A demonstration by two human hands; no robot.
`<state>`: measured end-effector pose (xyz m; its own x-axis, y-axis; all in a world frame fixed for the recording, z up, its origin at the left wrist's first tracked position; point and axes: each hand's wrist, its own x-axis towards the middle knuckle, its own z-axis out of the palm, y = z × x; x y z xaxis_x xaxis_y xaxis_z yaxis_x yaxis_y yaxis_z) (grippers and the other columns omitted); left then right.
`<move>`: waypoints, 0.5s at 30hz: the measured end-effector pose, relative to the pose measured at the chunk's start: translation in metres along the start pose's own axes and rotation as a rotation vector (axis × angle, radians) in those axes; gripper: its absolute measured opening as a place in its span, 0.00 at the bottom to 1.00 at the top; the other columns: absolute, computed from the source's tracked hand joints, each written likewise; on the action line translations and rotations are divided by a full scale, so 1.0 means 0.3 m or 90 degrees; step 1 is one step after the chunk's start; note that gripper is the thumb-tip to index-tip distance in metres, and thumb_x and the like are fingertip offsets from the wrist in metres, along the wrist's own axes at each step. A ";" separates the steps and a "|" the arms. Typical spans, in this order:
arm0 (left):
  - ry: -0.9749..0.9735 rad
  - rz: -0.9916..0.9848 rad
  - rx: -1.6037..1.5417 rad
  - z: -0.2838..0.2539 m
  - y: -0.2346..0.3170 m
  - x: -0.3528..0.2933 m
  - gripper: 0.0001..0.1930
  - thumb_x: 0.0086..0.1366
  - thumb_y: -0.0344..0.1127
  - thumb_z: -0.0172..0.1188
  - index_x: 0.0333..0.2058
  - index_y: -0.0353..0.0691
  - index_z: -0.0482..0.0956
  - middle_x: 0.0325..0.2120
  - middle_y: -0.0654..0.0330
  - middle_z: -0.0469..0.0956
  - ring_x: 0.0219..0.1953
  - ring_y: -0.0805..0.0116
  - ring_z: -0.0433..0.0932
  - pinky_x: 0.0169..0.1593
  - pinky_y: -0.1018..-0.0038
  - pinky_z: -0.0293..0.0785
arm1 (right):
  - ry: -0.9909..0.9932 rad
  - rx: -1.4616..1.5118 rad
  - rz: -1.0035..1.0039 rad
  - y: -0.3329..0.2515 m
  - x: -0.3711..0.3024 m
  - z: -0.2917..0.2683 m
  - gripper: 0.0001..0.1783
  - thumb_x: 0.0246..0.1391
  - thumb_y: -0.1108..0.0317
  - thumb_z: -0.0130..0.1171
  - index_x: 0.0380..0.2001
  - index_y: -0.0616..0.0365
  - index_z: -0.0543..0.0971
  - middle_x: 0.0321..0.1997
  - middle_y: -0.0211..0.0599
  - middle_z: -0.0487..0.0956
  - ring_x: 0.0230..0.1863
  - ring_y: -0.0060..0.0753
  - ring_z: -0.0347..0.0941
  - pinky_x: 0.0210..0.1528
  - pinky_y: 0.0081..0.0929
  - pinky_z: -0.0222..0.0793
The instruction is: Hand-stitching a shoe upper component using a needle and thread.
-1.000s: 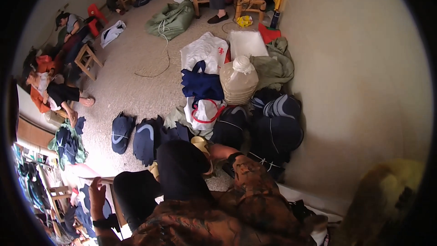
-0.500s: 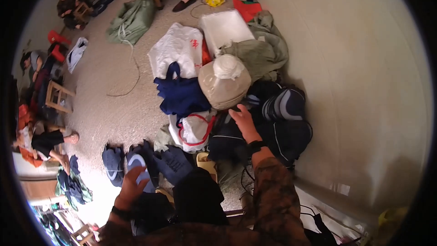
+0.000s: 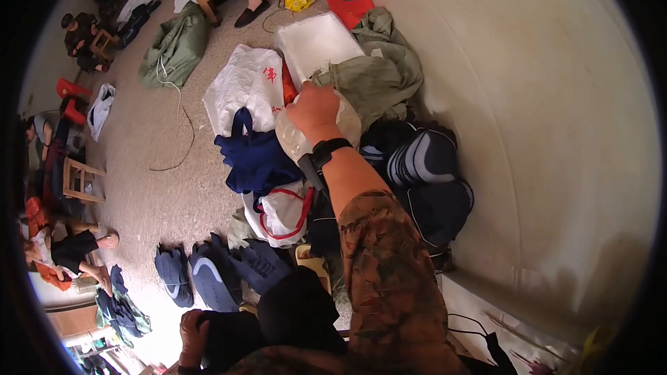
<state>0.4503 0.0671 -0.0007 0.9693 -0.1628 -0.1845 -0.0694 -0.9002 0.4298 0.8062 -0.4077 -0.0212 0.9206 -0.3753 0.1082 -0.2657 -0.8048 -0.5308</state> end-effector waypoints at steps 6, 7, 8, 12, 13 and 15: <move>0.008 -0.026 0.056 -0.001 -0.024 -0.002 0.13 0.45 0.30 0.61 0.33 0.38 0.75 0.33 0.54 0.76 0.39 0.51 0.72 0.44 0.60 0.68 | 0.072 -0.028 -0.196 0.039 -0.060 -0.005 0.19 0.34 0.57 0.62 0.31 0.55 0.79 0.27 0.44 0.77 0.37 0.48 0.72 0.37 0.41 0.71; 0.001 -0.045 0.043 -0.001 -0.028 0.004 0.12 0.45 0.30 0.61 0.32 0.39 0.75 0.32 0.54 0.76 0.38 0.51 0.72 0.44 0.60 0.68 | 0.074 -0.007 -0.256 0.045 -0.071 -0.004 0.18 0.33 0.57 0.62 0.31 0.53 0.79 0.27 0.46 0.76 0.35 0.48 0.72 0.36 0.41 0.70; -0.010 -0.045 0.046 -0.001 -0.032 0.009 0.12 0.45 0.30 0.61 0.32 0.39 0.75 0.32 0.54 0.76 0.38 0.51 0.72 0.44 0.60 0.68 | 0.086 0.018 -0.324 0.050 -0.080 -0.001 0.18 0.31 0.57 0.62 0.30 0.51 0.79 0.27 0.48 0.75 0.33 0.48 0.72 0.34 0.41 0.70; -0.013 -0.039 0.057 0.013 -0.029 0.036 0.11 0.45 0.30 0.61 0.31 0.38 0.75 0.31 0.53 0.76 0.37 0.51 0.72 0.43 0.61 0.68 | -0.058 0.030 -0.516 0.060 -0.076 0.009 0.18 0.32 0.56 0.61 0.31 0.49 0.80 0.29 0.42 0.74 0.35 0.44 0.72 0.35 0.40 0.69; -0.004 -0.045 0.056 0.015 -0.024 0.044 0.11 0.45 0.29 0.62 0.30 0.37 0.75 0.30 0.53 0.76 0.37 0.52 0.73 0.42 0.62 0.69 | -0.037 0.059 -0.531 0.063 -0.063 0.008 0.18 0.32 0.56 0.61 0.31 0.49 0.80 0.29 0.42 0.74 0.35 0.44 0.72 0.35 0.40 0.69; -0.014 -0.049 0.065 0.016 -0.008 0.057 0.11 0.46 0.29 0.62 0.31 0.37 0.76 0.30 0.53 0.76 0.36 0.53 0.73 0.42 0.62 0.69 | -0.123 0.078 -0.616 0.067 -0.021 0.004 0.19 0.33 0.56 0.61 0.32 0.50 0.80 0.29 0.41 0.75 0.35 0.45 0.72 0.35 0.40 0.69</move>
<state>0.4657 0.0646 -0.0092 0.9673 -0.1001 -0.2332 -0.0202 -0.9464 0.3223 0.7955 -0.4209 -0.0335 0.7593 0.5077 0.4071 0.6453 -0.6680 -0.3706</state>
